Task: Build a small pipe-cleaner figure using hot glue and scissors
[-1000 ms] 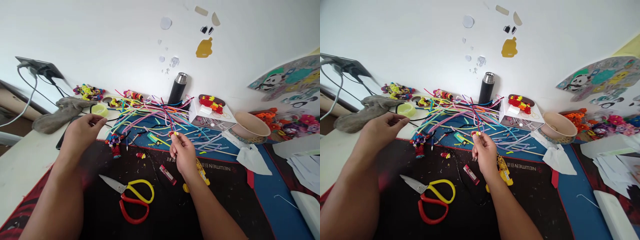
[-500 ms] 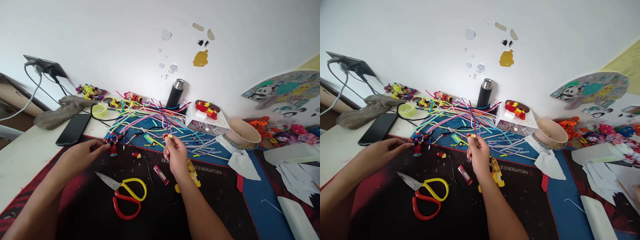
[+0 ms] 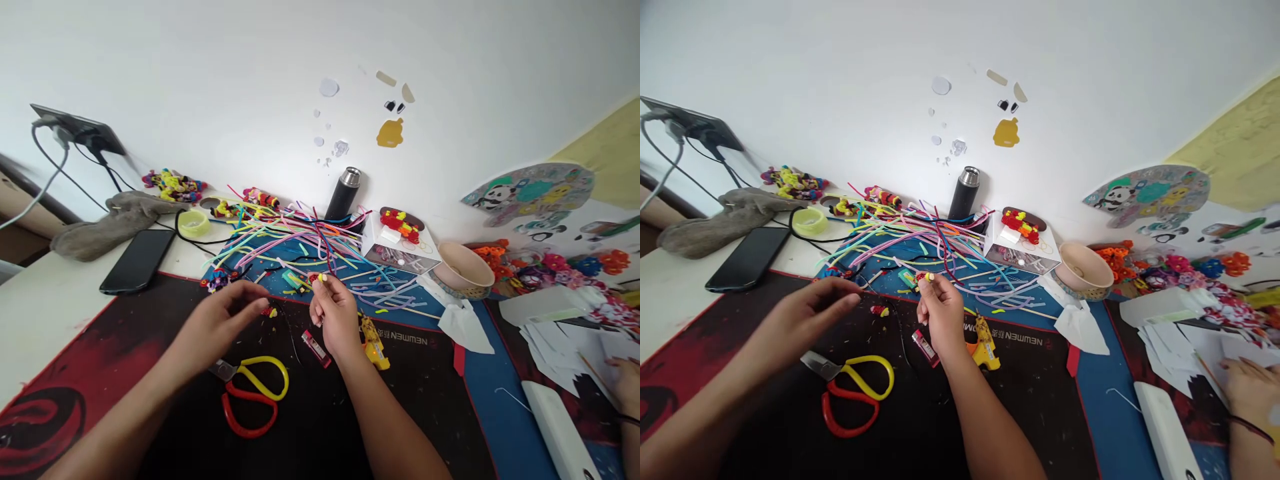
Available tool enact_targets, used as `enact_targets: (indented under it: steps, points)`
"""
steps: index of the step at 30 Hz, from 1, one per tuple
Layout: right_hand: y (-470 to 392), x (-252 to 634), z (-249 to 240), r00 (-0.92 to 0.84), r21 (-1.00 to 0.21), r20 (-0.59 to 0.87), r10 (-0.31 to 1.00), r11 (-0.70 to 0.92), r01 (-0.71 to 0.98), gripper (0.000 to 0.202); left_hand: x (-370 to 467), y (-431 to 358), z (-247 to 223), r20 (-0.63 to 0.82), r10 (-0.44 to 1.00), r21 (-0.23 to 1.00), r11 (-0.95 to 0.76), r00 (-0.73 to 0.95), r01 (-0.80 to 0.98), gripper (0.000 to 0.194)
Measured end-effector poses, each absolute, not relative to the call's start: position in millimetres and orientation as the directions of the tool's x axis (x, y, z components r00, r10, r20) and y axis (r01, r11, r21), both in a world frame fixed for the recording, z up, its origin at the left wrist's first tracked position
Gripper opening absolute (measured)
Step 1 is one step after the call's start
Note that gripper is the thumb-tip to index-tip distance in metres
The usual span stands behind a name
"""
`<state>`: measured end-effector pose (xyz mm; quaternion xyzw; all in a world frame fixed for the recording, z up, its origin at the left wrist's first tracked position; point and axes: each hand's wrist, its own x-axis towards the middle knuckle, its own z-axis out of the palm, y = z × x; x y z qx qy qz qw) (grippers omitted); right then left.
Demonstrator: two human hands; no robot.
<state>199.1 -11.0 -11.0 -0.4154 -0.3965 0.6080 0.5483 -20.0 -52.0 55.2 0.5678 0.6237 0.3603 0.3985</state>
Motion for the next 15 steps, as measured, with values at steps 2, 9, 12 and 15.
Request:
enact_targets:
  steps: [2,9,12,15]
  points:
    - [-17,197,-7,-0.065,-0.940,-0.056,0.996,-0.075,-0.332,0.040,1,-49,49,-0.179,0.979,0.960,0.152,0.096,0.235,0.059]
    - [-35,196,4,-0.103,-0.960,-0.085,0.991,-0.109,-0.258,0.044,31,-37,23,-0.246,0.932,0.934,0.301,0.268,-0.190,0.057]
    - [-38,196,7,-0.109,-0.970,-0.083,0.991,-0.105,-0.219,0.045,32,-37,21,-0.236,0.929,0.935,0.297,0.285,-0.196,0.053]
    - [-39,194,9,-0.118,-0.977,-0.077,0.990,-0.098,-0.190,0.044,32,-39,20,-0.246,0.940,0.925,0.300,0.235,-0.233,0.055]
